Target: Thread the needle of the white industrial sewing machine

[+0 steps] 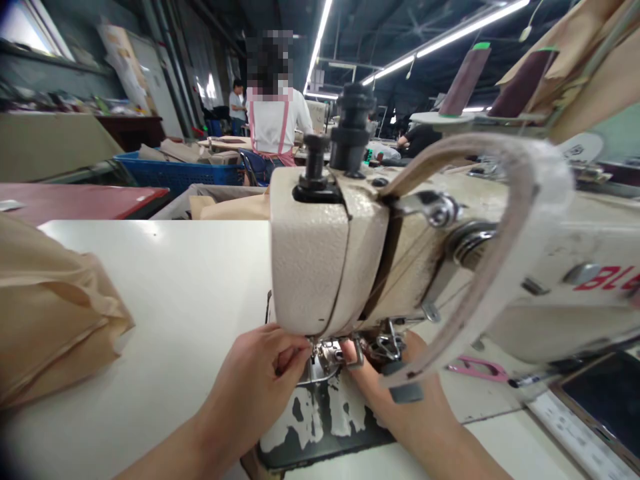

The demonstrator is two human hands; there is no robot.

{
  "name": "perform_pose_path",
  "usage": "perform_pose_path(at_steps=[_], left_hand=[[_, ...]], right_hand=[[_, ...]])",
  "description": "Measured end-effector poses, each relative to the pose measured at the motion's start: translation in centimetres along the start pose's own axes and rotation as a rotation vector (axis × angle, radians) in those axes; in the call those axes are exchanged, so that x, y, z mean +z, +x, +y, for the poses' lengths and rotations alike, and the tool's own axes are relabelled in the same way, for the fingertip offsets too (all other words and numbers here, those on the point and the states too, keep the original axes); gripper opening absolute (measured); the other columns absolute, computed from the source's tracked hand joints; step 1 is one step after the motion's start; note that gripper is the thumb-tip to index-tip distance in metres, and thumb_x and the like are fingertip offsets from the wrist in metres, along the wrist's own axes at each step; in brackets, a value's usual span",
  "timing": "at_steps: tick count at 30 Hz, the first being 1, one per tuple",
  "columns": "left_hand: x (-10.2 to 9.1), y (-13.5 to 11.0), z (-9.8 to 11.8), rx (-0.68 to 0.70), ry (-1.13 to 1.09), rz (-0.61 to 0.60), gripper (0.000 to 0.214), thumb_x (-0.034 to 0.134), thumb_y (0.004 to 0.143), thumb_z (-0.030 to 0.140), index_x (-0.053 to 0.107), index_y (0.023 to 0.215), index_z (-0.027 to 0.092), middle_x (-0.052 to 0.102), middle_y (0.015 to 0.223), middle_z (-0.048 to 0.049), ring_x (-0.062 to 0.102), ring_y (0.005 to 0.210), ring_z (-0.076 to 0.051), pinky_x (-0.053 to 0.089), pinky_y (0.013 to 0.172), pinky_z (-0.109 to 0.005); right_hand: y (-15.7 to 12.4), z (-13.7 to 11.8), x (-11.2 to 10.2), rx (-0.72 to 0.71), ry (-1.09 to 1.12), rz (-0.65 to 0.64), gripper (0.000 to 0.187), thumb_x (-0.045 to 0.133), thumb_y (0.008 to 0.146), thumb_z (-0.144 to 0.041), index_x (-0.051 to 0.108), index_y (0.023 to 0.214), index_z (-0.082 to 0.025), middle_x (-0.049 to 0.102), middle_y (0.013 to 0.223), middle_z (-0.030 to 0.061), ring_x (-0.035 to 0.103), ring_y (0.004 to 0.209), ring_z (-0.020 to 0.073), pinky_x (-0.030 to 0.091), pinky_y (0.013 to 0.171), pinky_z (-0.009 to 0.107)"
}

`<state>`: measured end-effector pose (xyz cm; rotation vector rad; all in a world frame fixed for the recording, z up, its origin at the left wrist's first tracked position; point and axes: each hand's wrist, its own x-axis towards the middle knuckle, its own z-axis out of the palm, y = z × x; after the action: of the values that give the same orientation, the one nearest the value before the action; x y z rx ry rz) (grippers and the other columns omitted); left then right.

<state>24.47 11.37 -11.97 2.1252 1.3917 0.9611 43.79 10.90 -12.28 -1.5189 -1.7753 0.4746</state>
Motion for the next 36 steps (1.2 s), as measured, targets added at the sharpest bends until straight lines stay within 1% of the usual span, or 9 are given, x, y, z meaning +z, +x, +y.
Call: perform_pose_path(at_steps=[6, 12, 18, 23, 26, 28, 32, 34, 36], left_hand=[[0.2, 0.2, -0.1, -0.051, -0.02, 0.015, 0.017, 0.056, 0.074, 0.011, 0.058, 0.059, 0.019, 0.043, 0.053, 0.005, 0.04, 0.051, -0.008, 0.027, 0.052, -0.021], [0.3, 0.2, -0.1, -0.058, -0.037, 0.047, 0.019, 0.056, 0.069, 0.007, 0.05, 0.053, 0.016, 0.038, 0.051, 0.0061, 0.037, 0.049, -0.006, 0.026, 0.051, -0.02], [0.3, 0.2, -0.2, -0.05, -0.039, 0.048, 0.017, 0.056, 0.072, 0.009, 0.056, 0.057, 0.018, 0.039, 0.051, 0.006, 0.037, 0.048, -0.006, 0.026, 0.051, -0.02], [0.3, 0.2, -0.2, -0.031, -0.016, 0.041, 0.018, 0.056, 0.074, 0.011, 0.06, 0.059, 0.019, 0.041, 0.05, 0.0051, 0.039, 0.048, -0.007, 0.026, 0.05, -0.02], [0.3, 0.2, -0.3, -0.03, -0.011, 0.043, 0.018, 0.056, 0.074, 0.01, 0.061, 0.06, 0.019, 0.043, 0.051, 0.0048, 0.04, 0.048, -0.007, 0.027, 0.051, -0.02], [0.3, 0.2, -0.3, -0.033, -0.01, 0.048, 0.018, 0.056, 0.073, 0.009, 0.06, 0.059, 0.019, 0.042, 0.05, 0.0049, 0.04, 0.048, -0.007, 0.027, 0.05, -0.02], [0.2, 0.2, -0.2, -0.037, -0.009, 0.039, 0.018, 0.056, 0.073, 0.01, 0.058, 0.057, 0.018, 0.042, 0.05, 0.0048, 0.04, 0.048, -0.007, 0.027, 0.051, -0.02], [0.2, 0.1, -0.2, -0.037, -0.006, 0.026, 0.018, 0.056, 0.073, 0.01, 0.058, 0.057, 0.018, 0.043, 0.05, 0.0047, 0.04, 0.048, -0.007, 0.026, 0.051, -0.02], [0.2, 0.2, -0.1, -0.037, -0.001, 0.014, 0.019, 0.055, 0.074, 0.011, 0.057, 0.057, 0.018, 0.044, 0.051, 0.0046, 0.04, 0.048, -0.007, 0.026, 0.051, -0.02]], right_hand=[[0.0, -1.1, 0.6, 0.037, -0.064, 0.074, 0.018, 0.059, 0.076, -0.037, 0.067, 0.072, -0.022, 0.071, 0.071, 0.0061, 0.068, 0.068, 0.026, 0.056, 0.058, 0.031], [0.4, -1.1, 0.3, 0.028, -0.151, 0.051, 0.016, 0.065, 0.071, -0.036, 0.068, 0.062, -0.023, 0.07, 0.06, 0.0042, 0.067, 0.058, 0.0246, 0.054, 0.047, 0.028], [0.3, -0.9, 0.2, 0.037, -0.162, 0.032, 0.02, 0.063, 0.073, -0.039, 0.07, 0.07, -0.021, 0.072, 0.069, 0.0052, 0.069, 0.066, 0.0257, 0.057, 0.057, 0.031], [0.2, -0.7, 0.5, 0.042, -0.176, 0.051, 0.018, 0.062, 0.073, -0.039, 0.068, 0.069, -0.023, 0.071, 0.066, 0.004, 0.068, 0.066, 0.0252, 0.055, 0.054, 0.029], [0.2, -0.7, 0.5, 0.021, -0.169, 0.029, 0.022, 0.058, 0.075, -0.041, 0.069, 0.069, -0.022, 0.071, 0.068, 0.0048, 0.068, 0.068, 0.0254, 0.054, 0.056, 0.03], [0.1, -0.9, 0.6, 0.009, -0.155, 0.005, 0.025, 0.056, 0.076, -0.041, 0.068, 0.067, -0.022, 0.07, 0.066, 0.0042, 0.067, 0.063, 0.0235, 0.054, 0.054, 0.028], [0.2, -0.9, 0.6, 0.016, -0.125, -0.022, 0.031, 0.051, 0.079, -0.041, 0.062, 0.058, -0.022, 0.062, 0.049, 0.002, 0.061, 0.044, 0.0188, 0.047, 0.04, 0.024], [0.3, -0.8, 0.5, 0.012, -0.112, -0.025, 0.028, 0.052, 0.078, -0.041, 0.064, 0.062, -0.022, 0.064, 0.052, 0.003, 0.063, 0.049, 0.0202, 0.049, 0.042, 0.025], [0.5, -0.5, 0.4, 0.002, -0.103, -0.024, 0.022, 0.055, 0.076, -0.041, 0.066, 0.07, -0.022, 0.068, 0.063, 0.005, 0.067, 0.062, 0.0234, 0.053, 0.05, 0.027]])
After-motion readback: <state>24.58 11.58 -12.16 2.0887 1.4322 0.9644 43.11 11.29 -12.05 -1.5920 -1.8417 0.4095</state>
